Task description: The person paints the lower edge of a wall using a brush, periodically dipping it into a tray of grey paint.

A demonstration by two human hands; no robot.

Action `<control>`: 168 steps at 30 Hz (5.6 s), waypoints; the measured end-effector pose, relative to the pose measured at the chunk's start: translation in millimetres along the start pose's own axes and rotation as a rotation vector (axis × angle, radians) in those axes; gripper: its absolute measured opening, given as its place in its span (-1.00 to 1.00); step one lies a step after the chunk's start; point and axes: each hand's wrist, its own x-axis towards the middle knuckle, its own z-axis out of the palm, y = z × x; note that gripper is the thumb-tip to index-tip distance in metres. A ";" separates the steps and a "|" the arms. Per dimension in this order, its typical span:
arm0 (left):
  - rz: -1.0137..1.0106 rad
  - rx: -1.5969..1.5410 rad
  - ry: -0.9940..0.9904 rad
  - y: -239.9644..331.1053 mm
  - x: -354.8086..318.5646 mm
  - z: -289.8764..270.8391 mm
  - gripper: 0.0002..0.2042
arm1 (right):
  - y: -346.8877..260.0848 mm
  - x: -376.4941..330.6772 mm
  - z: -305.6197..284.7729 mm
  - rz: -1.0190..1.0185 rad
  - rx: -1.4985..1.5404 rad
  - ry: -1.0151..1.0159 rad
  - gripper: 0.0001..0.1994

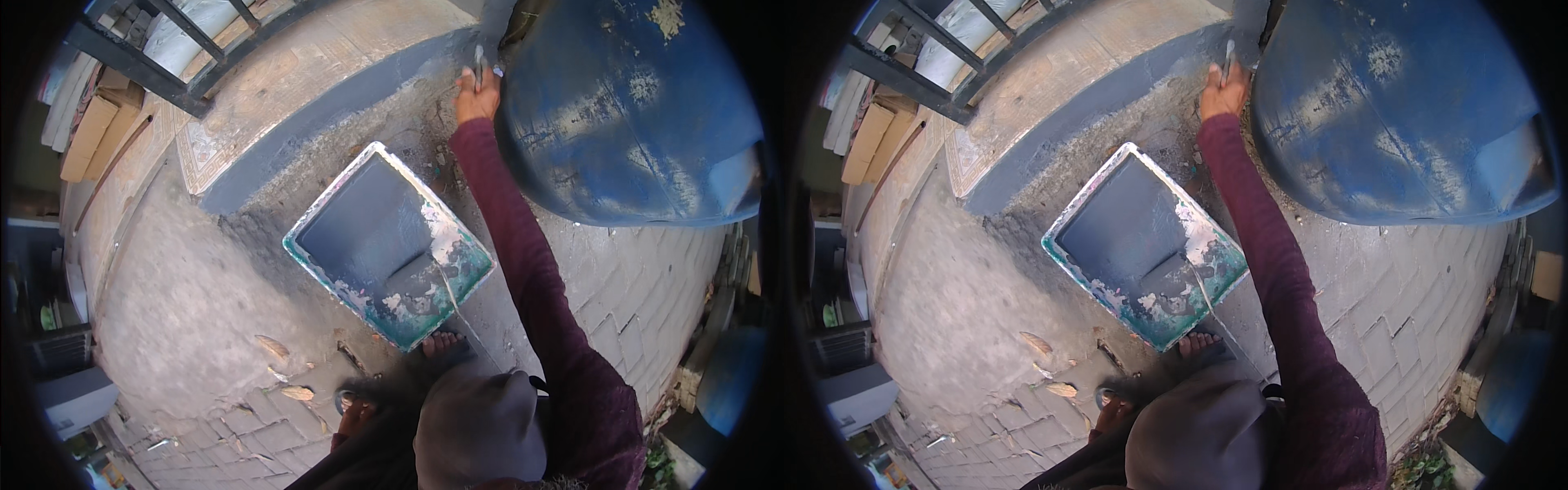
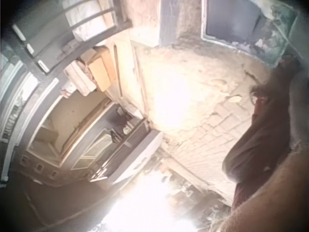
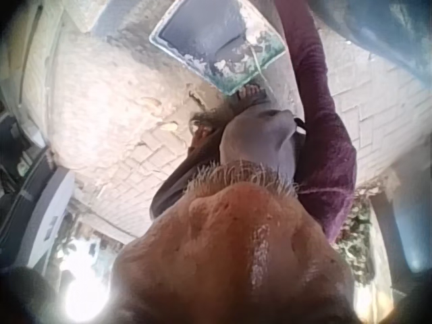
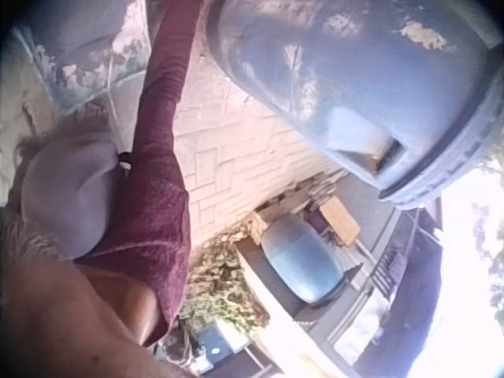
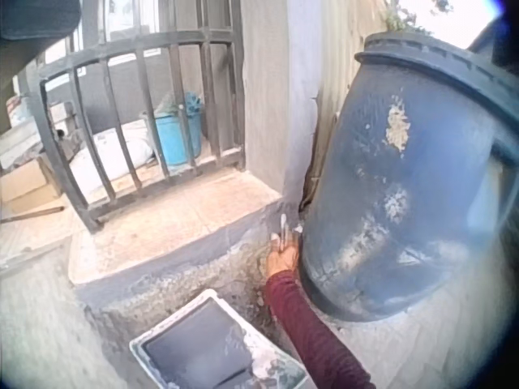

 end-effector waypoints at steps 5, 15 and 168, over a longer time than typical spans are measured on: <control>-0.050 -0.311 0.020 -9.2 2.6 4.8 -0.73 | 25.4 3.0 10.5 0.064 -0.014 -0.150 -0.61; -0.058 -0.154 -0.027 -19.3 11.0 11.2 -0.73 | 50.8 0.6 -9.7 0.083 0.010 -0.223 -0.72; 0.000 -0.094 0.010 30.4 0.0 -2.2 -0.72 | 46.7 -56.5 -1.2 0.156 0.452 -0.171 -0.73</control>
